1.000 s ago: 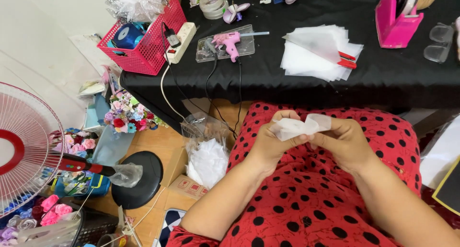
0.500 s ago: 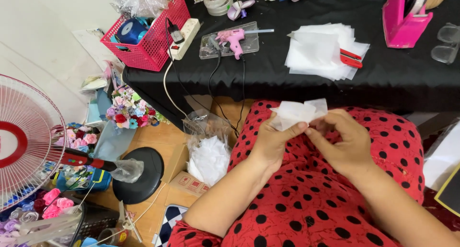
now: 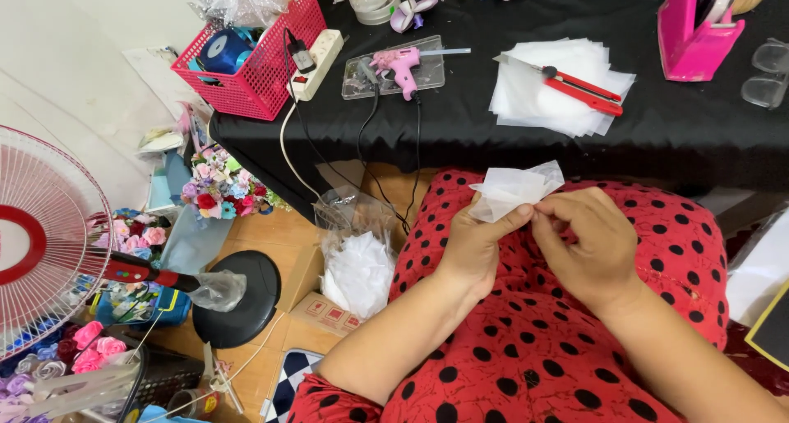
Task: The person folds white paper sheets into small shapes by hand while seated on the floor. They repeatedly pick up sheets from a stack on the table, fold them, and place the finished pieces into a plastic bag on the floor.
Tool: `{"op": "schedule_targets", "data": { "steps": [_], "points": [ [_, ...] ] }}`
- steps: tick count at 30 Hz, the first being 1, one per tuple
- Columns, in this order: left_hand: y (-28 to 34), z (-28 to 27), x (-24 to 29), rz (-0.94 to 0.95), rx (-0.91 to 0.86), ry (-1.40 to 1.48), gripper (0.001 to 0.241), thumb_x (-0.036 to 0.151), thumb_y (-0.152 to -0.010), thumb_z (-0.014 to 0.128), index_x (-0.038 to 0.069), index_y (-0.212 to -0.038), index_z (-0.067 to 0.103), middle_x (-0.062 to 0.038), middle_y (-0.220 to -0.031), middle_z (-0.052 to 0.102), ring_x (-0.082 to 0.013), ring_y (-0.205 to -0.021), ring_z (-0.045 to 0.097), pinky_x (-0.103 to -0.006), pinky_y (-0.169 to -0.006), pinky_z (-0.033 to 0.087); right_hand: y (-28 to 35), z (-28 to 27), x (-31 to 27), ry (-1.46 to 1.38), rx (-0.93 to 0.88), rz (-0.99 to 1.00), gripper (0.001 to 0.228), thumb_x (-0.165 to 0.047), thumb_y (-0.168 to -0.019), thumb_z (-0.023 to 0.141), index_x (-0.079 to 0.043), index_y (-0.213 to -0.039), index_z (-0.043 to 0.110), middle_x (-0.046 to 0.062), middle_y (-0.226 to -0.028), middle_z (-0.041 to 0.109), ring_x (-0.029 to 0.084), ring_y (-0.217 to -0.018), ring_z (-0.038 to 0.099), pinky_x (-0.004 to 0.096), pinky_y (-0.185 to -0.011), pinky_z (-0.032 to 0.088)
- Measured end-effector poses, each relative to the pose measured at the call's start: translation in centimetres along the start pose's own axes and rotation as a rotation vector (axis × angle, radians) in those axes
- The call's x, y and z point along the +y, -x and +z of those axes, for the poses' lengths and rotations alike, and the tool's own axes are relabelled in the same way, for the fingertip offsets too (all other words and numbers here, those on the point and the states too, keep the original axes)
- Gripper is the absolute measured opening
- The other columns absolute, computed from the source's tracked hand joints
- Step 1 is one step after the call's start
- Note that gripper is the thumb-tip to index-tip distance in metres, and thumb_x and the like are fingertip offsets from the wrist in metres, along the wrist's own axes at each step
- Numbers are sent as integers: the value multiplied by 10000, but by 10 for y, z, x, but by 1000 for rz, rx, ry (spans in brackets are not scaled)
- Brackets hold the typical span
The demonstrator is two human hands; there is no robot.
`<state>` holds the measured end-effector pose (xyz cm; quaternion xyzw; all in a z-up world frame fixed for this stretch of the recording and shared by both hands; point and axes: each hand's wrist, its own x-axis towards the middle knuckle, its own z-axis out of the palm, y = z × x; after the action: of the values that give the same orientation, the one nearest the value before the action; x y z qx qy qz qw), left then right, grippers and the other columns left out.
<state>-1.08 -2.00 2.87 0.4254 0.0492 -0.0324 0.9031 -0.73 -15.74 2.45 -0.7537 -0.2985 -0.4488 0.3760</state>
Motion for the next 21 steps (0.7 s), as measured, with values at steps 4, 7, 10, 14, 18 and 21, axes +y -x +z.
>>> {"op": "schedule_targets", "data": {
  "steps": [4, 7, 10, 14, 18, 21],
  "points": [
    [2, -4, 3, -20, -36, 5, 354, 80, -744, 911, 58, -1063, 757, 17, -969, 741, -78, -874, 664, -259, -936, 493, 11, -4, 3, -296, -97, 515, 79, 42, -864, 766, -27, -888, 736, 72, -723, 675, 157, -583, 628, 295, -543, 519],
    [-5, -16, 2, -18, -121, -8, 329, 56, -735, 908, 43, -1028, 758, -15, -928, 740, -85, -882, 671, -276, -927, 513, 15, -9, 13, -743, -117, 853, 98, 28, -942, 646, -17, -863, 684, 59, -678, 653, 131, -524, 607, 263, -498, 512],
    [-19, -38, -9, -65, -368, -111, 287, 101, -825, 836, 57, -1095, 750, -87, -1083, 762, -216, -1052, 705, -337, -1001, 545, 23, -15, 37, -1235, -317, 1120, 82, -11, -925, 685, 26, -967, 745, 128, -701, 677, 187, -600, 613, 298, -458, 498],
    [-21, -37, -11, -48, -444, -104, 186, 82, -847, 822, 61, -1021, 759, -88, -991, 770, -204, -935, 734, -316, -913, 589, 19, -14, 38, -1424, -427, 1174, 120, -53, -928, 659, 18, -1023, 644, 101, -674, 559, 174, -587, 523, 291, -447, 408],
    [-26, -30, -17, -91, -246, -71, 378, 118, -792, 838, 39, -1144, 724, -98, -1109, 748, -222, -1053, 696, -339, -987, 554, 28, -15, 63, -1028, -403, 1148, 96, -76, -880, 761, 16, -909, 760, 126, -730, 706, 189, -560, 581, 316, -486, 473],
    [-33, -32, -27, -111, -94, -43, 432, 72, -772, 815, 22, -1190, 723, -99, -1189, 740, -208, -1152, 674, -321, -1073, 508, -19, -36, 76, -472, -421, 994, 158, -125, -970, 681, -70, -1097, 757, 93, -723, 696, 163, -588, 600, 295, -587, 495]
  ]
}}
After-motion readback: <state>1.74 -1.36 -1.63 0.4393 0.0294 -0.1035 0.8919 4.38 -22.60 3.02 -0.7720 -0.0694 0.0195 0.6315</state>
